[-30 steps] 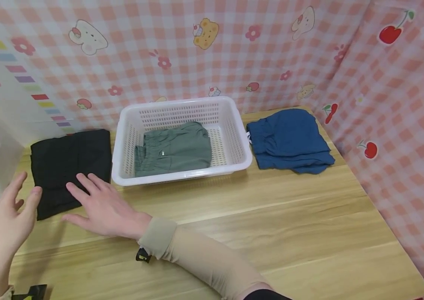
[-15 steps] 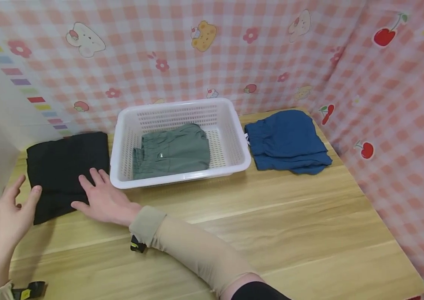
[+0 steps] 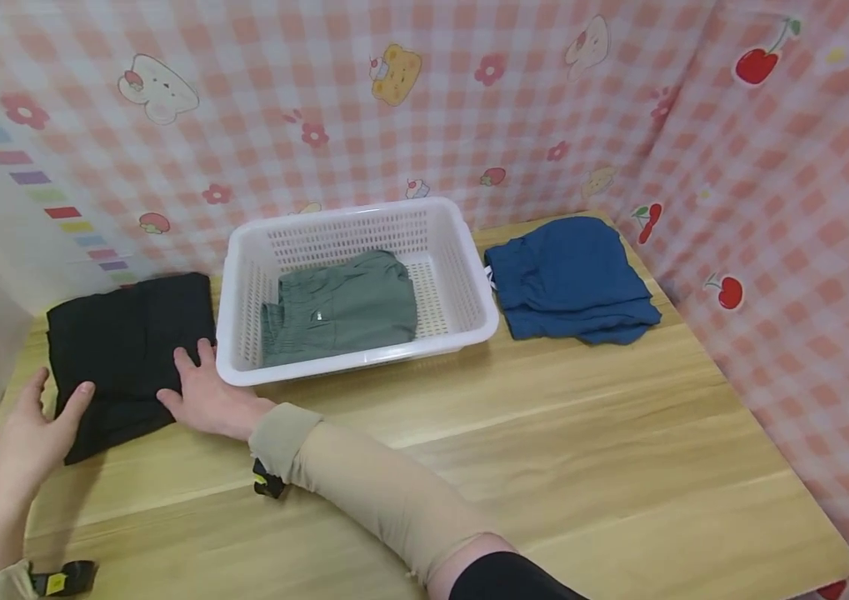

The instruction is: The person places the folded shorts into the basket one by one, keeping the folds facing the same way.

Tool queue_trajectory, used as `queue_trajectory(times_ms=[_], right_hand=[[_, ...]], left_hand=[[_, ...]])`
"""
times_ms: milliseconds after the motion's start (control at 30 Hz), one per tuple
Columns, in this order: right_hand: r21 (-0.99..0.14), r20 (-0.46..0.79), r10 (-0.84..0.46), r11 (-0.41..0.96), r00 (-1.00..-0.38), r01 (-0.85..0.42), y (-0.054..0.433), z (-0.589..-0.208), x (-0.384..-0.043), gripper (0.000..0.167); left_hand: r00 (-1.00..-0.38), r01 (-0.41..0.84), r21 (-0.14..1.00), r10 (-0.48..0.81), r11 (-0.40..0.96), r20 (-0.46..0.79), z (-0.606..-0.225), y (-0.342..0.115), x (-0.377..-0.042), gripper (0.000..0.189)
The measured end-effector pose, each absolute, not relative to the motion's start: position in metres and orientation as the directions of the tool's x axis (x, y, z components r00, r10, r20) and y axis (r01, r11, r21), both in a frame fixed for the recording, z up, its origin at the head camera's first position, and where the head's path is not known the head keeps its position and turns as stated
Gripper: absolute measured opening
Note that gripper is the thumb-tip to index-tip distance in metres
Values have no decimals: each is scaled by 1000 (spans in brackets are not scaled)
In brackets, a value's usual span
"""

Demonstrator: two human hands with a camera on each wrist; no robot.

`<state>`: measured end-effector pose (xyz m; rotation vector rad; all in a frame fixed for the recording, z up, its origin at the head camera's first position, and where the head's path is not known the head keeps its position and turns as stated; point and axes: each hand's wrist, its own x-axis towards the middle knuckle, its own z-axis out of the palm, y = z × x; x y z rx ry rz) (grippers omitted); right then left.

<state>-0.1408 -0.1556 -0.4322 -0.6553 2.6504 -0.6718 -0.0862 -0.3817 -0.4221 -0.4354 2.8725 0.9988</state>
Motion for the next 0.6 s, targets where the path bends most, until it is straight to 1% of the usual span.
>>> queue_trajectory(times_ms=[167, 367, 467, 600], right_hand=[[-466, -178, -491, 806, -853, -366, -160, -440, -139, 60], [-410, -133, -485, 821, -864, -398, -165, -443, -144, 52], [-380, -139, -512, 818, -848, -432, -165, -445, -145, 48], [-310, -137, -573, 799, -808, -514, -163, -447, -146, 46]], left_hand=[[-935, -354, 590, -266, 726, -234, -427, -387, -85, 89], [-922, -382, 532, -278, 756, -268, -428, -389, -88, 92], [-922, -381, 512, -274, 769, -274, -429, -388, -89, 92], [-921, -380, 492, -270, 783, -281, -428, -387, -91, 87]])
